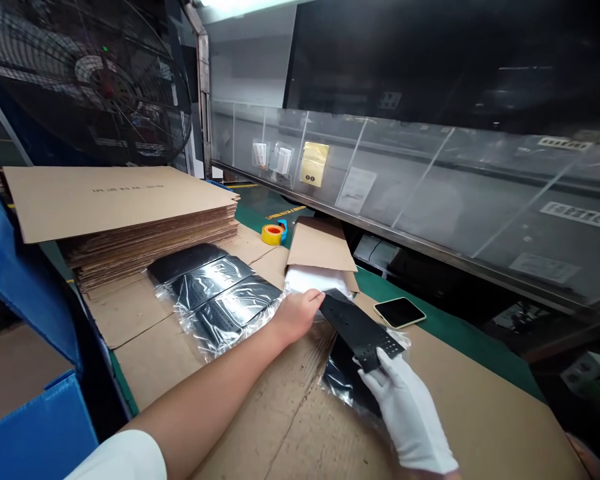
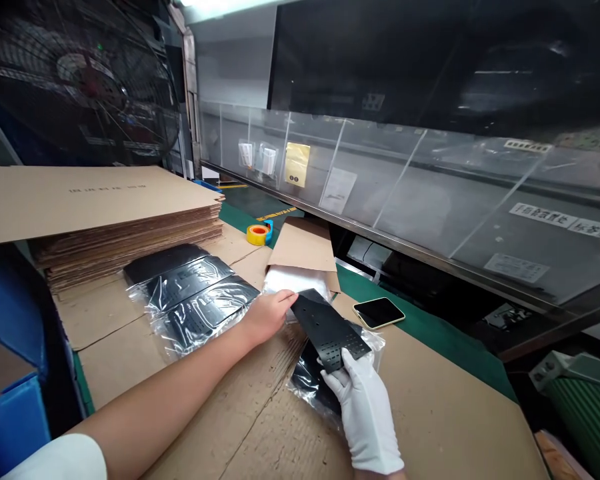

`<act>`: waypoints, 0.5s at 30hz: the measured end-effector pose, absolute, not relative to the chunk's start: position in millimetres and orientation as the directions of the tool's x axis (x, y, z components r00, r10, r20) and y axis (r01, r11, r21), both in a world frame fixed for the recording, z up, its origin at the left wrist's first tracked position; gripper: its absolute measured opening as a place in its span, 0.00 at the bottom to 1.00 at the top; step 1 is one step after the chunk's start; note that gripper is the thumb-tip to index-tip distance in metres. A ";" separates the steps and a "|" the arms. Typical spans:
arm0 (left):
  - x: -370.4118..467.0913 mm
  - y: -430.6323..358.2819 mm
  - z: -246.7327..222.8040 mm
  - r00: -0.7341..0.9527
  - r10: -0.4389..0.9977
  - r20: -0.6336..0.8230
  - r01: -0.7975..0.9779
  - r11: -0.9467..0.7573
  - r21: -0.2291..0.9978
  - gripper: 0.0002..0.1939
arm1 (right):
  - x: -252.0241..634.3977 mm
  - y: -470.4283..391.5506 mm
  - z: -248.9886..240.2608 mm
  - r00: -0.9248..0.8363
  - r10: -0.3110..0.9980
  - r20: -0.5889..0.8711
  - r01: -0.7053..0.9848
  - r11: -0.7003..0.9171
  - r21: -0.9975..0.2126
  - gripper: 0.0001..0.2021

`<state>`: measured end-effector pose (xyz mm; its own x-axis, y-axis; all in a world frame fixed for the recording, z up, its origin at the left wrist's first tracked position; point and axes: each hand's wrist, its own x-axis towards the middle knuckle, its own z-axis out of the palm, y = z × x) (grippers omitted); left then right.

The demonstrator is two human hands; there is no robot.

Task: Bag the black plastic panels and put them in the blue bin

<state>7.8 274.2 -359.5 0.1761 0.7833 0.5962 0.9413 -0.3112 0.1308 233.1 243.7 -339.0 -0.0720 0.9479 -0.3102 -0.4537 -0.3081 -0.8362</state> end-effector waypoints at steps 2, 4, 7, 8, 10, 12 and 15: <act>14.0 271.8 -360.0 0.224 0.766 0.602 0.928 -0.356 0.108 0.20 | 228.6 247.2 -344.8 -0.085 0.954 -0.288 -0.446 -0.295 -0.845 0.25; 19.4 268.8 -359.2 0.269 0.750 0.605 0.911 -0.402 0.094 0.19 | 223.8 254.7 -350.8 -0.099 0.968 -0.229 -0.411 -0.249 -0.877 0.22; 25.0 261.6 -353.5 0.332 0.735 0.591 0.882 -0.464 0.081 0.20 | 218.0 270.4 -359.2 -0.133 0.991 0.010 -0.126 -0.007 -0.992 0.13; 26.4 258.5 -350.6 0.353 0.734 0.581 0.874 -0.480 0.075 0.20 | 216.6 275.7 -361.2 -0.158 0.982 0.102 0.005 0.104 -0.995 0.12; 29.2 252.2 -344.9 0.397 0.728 0.559 0.859 -0.510 0.054 0.20 | 214.5 284.8 -363.7 -0.219 0.939 0.266 0.288 0.322 -0.902 0.14; 33.0 246.5 -340.9 0.448 0.708 0.546 0.836 -0.549 0.026 0.21 | 213.0 290.6 -364.0 -0.275 0.893 0.356 0.488 0.449 -0.749 0.13; 41.1 240.6 -339.6 0.527 0.655 0.542 0.784 -0.621 -0.012 0.21 | 212.2 294.5 -362.4 -0.318 0.845 0.431 0.647 0.525 -0.552 0.14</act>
<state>41.1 240.6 -339.6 0.5269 0.6549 0.5417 0.7838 -0.6209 -0.0117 212.2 294.5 -362.4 -0.3182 0.8446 0.4306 0.6474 0.5254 -0.5521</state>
